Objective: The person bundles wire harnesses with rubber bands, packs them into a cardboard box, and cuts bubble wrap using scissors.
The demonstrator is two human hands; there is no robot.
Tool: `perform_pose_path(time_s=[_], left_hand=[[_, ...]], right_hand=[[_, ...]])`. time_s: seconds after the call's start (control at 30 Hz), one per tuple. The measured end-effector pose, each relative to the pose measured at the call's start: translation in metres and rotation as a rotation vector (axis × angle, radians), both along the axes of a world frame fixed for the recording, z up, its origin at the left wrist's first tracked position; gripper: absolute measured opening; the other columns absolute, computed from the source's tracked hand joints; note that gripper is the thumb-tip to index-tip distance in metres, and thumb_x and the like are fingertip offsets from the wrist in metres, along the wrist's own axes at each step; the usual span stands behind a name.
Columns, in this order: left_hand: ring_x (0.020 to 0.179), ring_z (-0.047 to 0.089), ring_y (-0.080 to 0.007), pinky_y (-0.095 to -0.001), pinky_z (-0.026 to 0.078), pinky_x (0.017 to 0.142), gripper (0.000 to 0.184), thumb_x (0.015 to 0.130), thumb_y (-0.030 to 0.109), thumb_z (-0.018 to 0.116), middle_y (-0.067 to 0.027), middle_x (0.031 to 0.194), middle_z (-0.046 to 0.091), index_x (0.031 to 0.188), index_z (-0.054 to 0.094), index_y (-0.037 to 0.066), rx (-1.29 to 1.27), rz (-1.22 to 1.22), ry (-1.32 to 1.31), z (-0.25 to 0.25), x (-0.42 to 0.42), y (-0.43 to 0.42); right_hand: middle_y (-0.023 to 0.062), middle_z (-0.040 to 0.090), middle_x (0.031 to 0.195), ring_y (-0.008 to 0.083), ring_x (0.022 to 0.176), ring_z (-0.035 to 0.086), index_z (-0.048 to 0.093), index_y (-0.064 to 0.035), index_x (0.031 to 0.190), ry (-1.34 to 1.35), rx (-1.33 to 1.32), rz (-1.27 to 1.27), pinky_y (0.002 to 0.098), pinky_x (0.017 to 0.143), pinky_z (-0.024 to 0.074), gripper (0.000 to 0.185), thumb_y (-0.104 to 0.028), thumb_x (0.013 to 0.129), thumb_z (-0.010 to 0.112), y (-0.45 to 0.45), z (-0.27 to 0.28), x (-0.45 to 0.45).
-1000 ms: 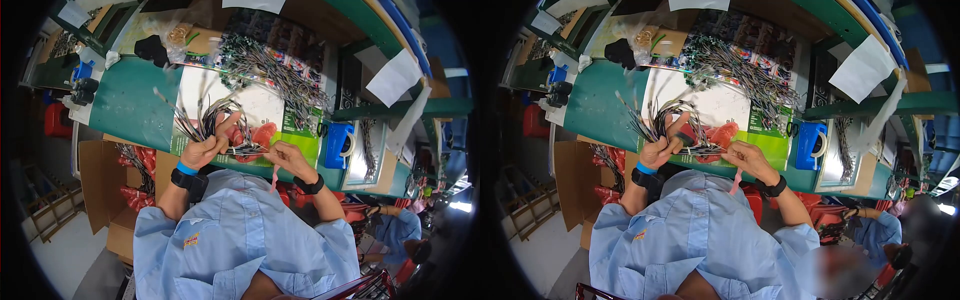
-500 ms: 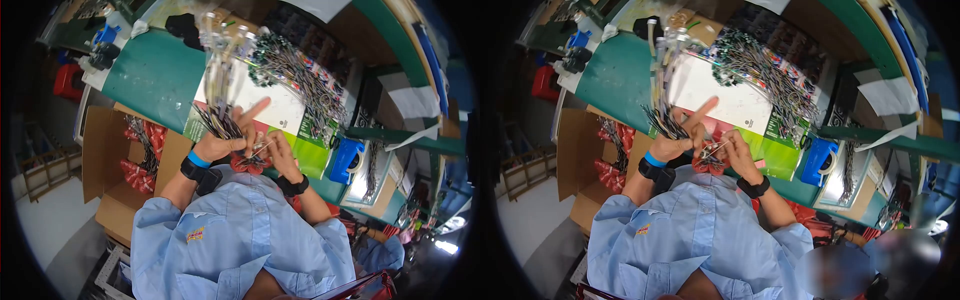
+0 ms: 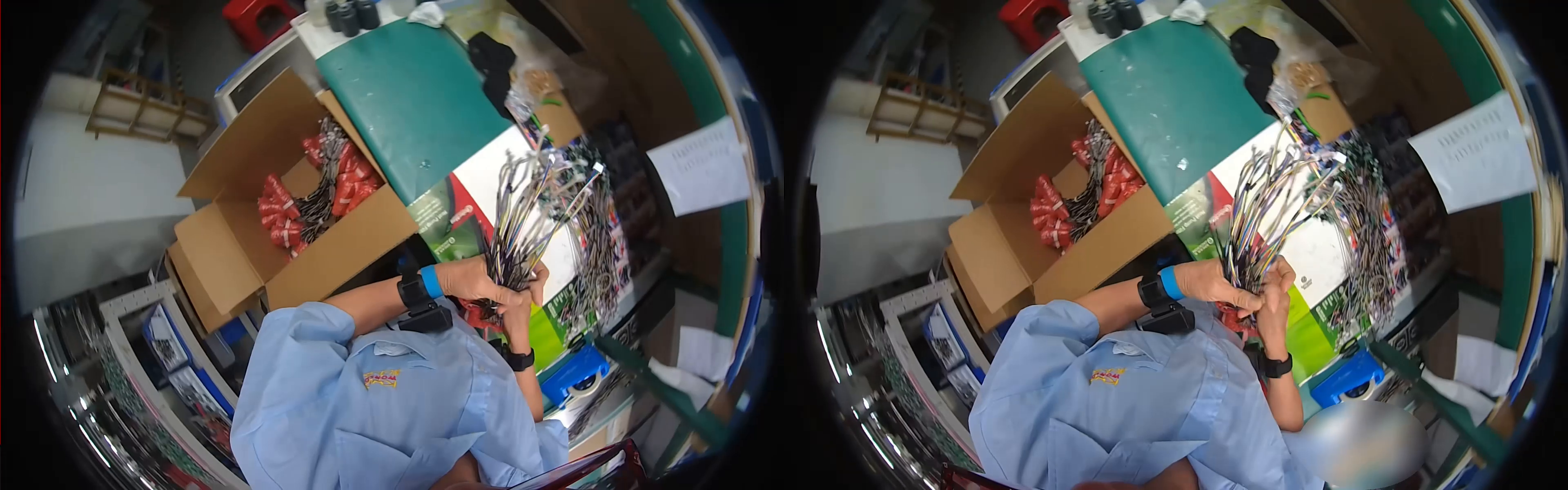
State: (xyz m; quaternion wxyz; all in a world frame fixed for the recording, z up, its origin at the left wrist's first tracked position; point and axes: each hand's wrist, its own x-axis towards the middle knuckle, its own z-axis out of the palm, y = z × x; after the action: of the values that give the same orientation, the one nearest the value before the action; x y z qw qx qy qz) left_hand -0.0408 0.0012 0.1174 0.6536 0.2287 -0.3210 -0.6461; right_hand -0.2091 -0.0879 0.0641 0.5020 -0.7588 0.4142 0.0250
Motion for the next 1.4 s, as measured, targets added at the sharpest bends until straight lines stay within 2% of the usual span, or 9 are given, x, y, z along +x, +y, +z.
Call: perform_pose_path(time_s=[0.17,0.3,0.37,0.47,0.67,0.83,1.07,1.13,1.4], left_hand=[[0.085,0.056,-0.0138,-0.0324,0.044,0.080,0.021,0.091,0.020,0.057,-0.0112,0.104,0.055,0.098,0.057,0.000,-0.024,0.266,0.090,-0.021,0.006,0.015],[0.078,0.058,-0.0137,-0.0291,0.047,0.077,0.038,0.091,0.020,0.055,-0.0098,0.095,0.061,0.120,0.044,-0.002,0.021,0.506,0.378,-0.013,0.012,0.021],[0.080,0.058,-0.0126,-0.0273,0.048,0.073,0.040,0.091,0.020,0.056,-0.0097,0.096,0.060,0.123,0.042,-0.001,0.103,0.459,0.400,-0.009,0.008,0.022],[0.083,0.059,-0.0113,-0.0272,0.050,0.075,0.055,0.089,0.024,0.060,-0.0100,0.104,0.058,0.133,0.035,0.003,0.143,0.385,0.251,0.003,0.008,0.029],[0.123,0.042,-0.0239,-0.0411,0.029,0.104,0.114,0.056,0.031,0.083,-0.0149,0.128,0.045,0.141,0.015,-0.001,0.125,0.425,-0.658,-0.011,0.030,0.076],[0.085,0.056,-0.0328,-0.0434,0.037,0.088,0.030,0.082,0.026,0.058,-0.0162,0.078,0.057,0.093,0.054,-0.002,-0.015,0.684,-0.995,-0.031,0.032,0.117],[0.077,0.054,-0.0280,-0.0397,0.042,0.077,0.018,0.067,0.008,0.057,-0.0105,0.074,0.053,0.084,0.052,0.005,0.371,0.932,-1.464,-0.035,0.126,0.230],[0.075,0.055,-0.0257,-0.0369,0.041,0.077,0.015,0.068,0.007,0.056,-0.0089,0.072,0.053,0.082,0.051,0.006,0.495,0.989,-1.629,-0.056,0.155,0.262],[0.077,0.057,-0.0271,-0.0385,0.042,0.073,0.011,0.072,0.003,0.053,-0.0097,0.070,0.054,0.082,0.055,0.005,0.795,0.471,-1.591,-0.155,0.183,0.362]], right_hand=[[-0.0018,0.052,0.073,0.0083,0.070,0.048,0.057,0.0014,0.106,-0.194,0.185,-0.103,0.0215,0.065,0.0397,0.029,-0.023,0.097,0.043,-0.003,0.010,0.009],[0.0094,0.038,0.128,0.0204,0.111,0.047,0.051,0.0034,0.120,-0.388,0.238,0.448,0.0287,0.089,0.0397,0.039,-0.005,0.082,0.058,-0.017,0.029,0.005],[0.0090,0.042,0.124,0.0192,0.111,0.047,0.050,0.0022,0.122,-0.339,0.721,0.341,0.0270,0.087,0.0414,0.042,-0.004,0.082,0.059,-0.010,0.042,0.013],[0.0050,0.058,0.084,0.0140,0.079,0.054,0.053,0.0041,0.100,-0.256,0.000,0.482,0.0234,0.062,0.0430,0.016,-0.007,0.088,0.055,-0.001,0.017,0.022],[0.0049,0.046,0.060,0.0178,0.052,0.046,0.044,-0.0035,0.084,-0.751,0.561,0.247,0.0343,0.057,0.0436,0.027,-0.027,0.096,0.044,0.032,0.090,0.092],[0.0010,0.042,0.055,0.0156,0.046,0.044,0.043,-0.0022,0.110,-0.725,0.519,0.364,0.0311,0.054,0.0403,0.022,-0.019,0.096,0.043,0.083,0.112,0.159],[-0.0064,0.029,0.062,0.0034,0.048,0.025,0.049,-0.0017,0.114,-0.760,1.002,0.024,0.0211,0.048,0.0266,0.024,-0.018,0.097,0.046,0.129,0.110,0.277],[-0.0066,0.024,0.059,0.0055,0.049,0.021,0.052,-0.0086,0.082,-0.647,0.951,-0.050,0.0237,0.049,0.0234,0.016,-0.020,0.093,0.054,0.151,0.071,0.311],[-0.0051,0.030,0.055,0.0100,0.049,0.035,0.047,-0.0099,0.078,0.000,1.029,0.053,0.0305,0.054,0.0435,0.026,-0.029,0.095,0.050,0.229,-0.067,0.359]])
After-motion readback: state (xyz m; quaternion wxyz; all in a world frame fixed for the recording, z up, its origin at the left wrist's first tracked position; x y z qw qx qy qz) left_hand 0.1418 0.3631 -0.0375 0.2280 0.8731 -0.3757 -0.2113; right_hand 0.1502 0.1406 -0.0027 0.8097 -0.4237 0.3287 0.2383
